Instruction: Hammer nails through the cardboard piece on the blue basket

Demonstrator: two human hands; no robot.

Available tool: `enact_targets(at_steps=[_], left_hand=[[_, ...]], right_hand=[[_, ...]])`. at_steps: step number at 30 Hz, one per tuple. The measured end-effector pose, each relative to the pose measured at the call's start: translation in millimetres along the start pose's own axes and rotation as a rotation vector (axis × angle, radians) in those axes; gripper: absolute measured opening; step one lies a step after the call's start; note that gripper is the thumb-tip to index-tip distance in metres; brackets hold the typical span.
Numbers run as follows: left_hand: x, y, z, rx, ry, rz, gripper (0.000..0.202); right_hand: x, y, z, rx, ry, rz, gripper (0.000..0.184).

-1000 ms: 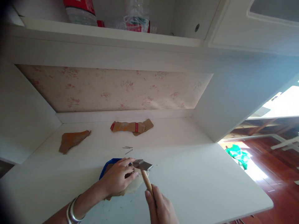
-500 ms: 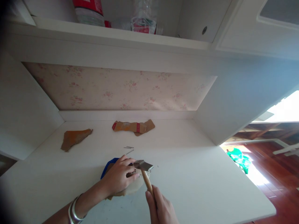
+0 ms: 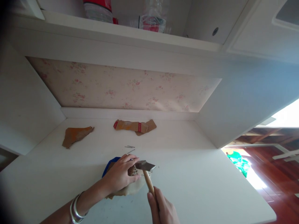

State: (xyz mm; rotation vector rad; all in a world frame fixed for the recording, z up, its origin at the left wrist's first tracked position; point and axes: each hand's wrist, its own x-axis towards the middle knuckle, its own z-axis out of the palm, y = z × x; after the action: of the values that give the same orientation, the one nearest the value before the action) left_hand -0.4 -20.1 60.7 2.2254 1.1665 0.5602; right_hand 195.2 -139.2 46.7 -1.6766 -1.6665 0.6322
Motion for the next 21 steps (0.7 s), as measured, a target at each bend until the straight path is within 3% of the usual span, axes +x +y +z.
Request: enact_targets(at_steps=[5, 12, 17, 21], left_hand=[[-0.4, 0.5, -1.1, -0.002, 0.010, -0.013, 0.052], [-0.9, -1.7, 0.8, 0.013, 0.010, 0.007, 0.054], [-0.2, 0.9, -1.1, 0.015, 0.014, -0.017, 0.052], [-1.0, 3.9, -4.4, 0.059, 0.012, -0.029, 0.053]], right_hand=[[-1.0, 3.8, 5.7, -0.010, 0.019, -0.055, 0.039], [-4.9, 8.7, 4.3, 0.008, 0.021, 0.014, 0.039], [-4.4, 6.2, 5.1, 0.025, 0.007, -0.037, 0.042], [-4.5, 6.9, -1.5, 0.034, 0.036, 0.063, 0.043]])
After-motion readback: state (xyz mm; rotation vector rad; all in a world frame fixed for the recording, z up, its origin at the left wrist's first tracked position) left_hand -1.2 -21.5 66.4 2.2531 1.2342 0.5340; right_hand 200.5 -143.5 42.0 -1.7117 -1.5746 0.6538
